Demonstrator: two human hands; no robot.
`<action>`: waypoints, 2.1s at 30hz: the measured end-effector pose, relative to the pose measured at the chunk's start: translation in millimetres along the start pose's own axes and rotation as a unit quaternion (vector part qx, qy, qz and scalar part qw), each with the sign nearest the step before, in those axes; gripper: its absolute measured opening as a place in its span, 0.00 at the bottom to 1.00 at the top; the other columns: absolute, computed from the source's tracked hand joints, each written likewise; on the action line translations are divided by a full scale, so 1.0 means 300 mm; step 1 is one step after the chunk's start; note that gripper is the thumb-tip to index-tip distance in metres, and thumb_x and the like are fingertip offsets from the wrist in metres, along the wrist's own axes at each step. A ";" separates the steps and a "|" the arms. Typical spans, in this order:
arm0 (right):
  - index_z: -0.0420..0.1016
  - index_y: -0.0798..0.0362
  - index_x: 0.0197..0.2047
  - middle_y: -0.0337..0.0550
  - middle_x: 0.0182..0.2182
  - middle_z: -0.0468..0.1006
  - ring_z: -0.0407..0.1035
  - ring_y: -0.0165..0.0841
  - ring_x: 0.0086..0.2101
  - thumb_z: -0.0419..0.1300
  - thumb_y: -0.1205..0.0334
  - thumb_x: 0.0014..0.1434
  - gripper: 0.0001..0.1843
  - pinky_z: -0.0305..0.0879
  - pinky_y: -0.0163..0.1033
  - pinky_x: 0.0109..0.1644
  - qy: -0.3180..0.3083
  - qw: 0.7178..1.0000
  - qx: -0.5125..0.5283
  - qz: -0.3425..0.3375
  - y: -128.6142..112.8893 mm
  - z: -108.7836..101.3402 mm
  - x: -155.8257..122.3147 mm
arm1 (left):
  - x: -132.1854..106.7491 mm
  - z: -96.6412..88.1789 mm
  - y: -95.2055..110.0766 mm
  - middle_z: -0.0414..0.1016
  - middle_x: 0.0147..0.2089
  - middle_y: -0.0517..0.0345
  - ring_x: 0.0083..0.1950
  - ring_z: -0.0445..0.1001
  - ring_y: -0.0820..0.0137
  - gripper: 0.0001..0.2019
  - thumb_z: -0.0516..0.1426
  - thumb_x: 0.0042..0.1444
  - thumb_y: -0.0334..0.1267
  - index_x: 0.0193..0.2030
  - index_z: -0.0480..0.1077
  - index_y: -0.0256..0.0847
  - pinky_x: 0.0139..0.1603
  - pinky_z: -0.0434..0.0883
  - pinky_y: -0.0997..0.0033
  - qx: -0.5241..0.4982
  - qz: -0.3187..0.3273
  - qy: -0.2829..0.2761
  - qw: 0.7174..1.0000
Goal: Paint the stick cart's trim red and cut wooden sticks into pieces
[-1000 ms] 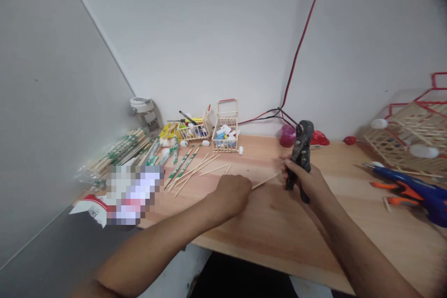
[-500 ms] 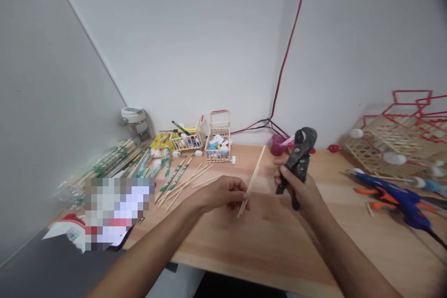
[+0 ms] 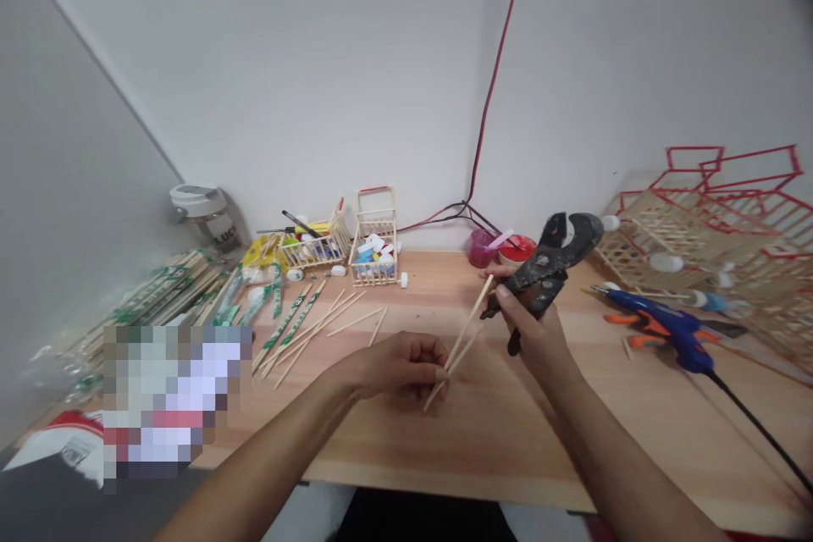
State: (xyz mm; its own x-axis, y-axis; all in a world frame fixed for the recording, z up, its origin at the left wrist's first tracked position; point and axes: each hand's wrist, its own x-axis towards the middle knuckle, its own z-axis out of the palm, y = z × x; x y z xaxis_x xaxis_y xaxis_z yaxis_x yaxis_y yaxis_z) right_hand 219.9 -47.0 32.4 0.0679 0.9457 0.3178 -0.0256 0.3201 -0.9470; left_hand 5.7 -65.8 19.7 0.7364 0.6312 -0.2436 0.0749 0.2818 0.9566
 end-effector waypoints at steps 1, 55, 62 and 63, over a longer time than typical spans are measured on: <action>0.71 0.48 0.46 0.41 0.35 0.74 0.67 0.32 0.31 0.61 0.51 0.56 0.16 0.66 0.39 0.37 -0.007 1.000 0.013 -0.017 0.003 0.002 -0.001 | 0.000 0.000 0.000 0.71 0.29 0.62 0.24 0.65 0.81 0.16 0.64 0.49 0.45 0.35 0.66 0.35 0.26 0.61 0.79 -0.001 -0.005 -0.001 1.000; 0.75 0.54 0.34 0.40 0.25 0.74 0.65 0.29 0.22 0.71 0.50 0.43 0.19 0.63 0.33 0.20 0.082 0.986 0.074 0.122 0.055 0.064 -0.010 | 0.102 0.046 0.106 0.72 0.27 0.58 0.26 0.68 0.74 0.19 0.59 0.53 0.41 0.49 0.72 0.31 0.30 0.67 0.73 -0.026 0.181 0.368 0.912; 0.74 0.56 0.36 0.41 0.26 0.74 0.66 0.30 0.24 0.70 0.50 0.45 0.21 0.64 0.34 0.24 0.017 0.991 0.052 0.125 0.070 0.100 -0.050 | 0.170 0.010 0.122 0.70 0.25 0.59 0.25 0.67 0.77 0.16 0.58 0.54 0.45 0.39 0.75 0.31 0.29 0.65 0.77 -0.092 0.259 0.352 0.895; 0.74 0.56 0.36 0.42 0.26 0.75 0.67 0.31 0.25 0.69 0.50 0.46 0.20 0.64 0.34 0.25 0.005 0.990 0.052 0.129 0.073 0.099 -0.052 | 0.169 0.001 0.120 0.69 0.24 0.59 0.25 0.67 0.77 0.17 0.58 0.53 0.45 0.39 0.75 0.31 0.29 0.65 0.77 -0.090 0.262 0.343 0.898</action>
State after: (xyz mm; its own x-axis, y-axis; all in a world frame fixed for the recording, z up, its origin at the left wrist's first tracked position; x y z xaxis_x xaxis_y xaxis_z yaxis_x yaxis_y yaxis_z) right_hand 188.6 -53.1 8.0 0.0549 0.9963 0.0659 -0.1452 0.0733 -0.9867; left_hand 45.9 -23.9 41.8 0.0480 0.9902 0.1315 -0.3153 -0.1099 0.9426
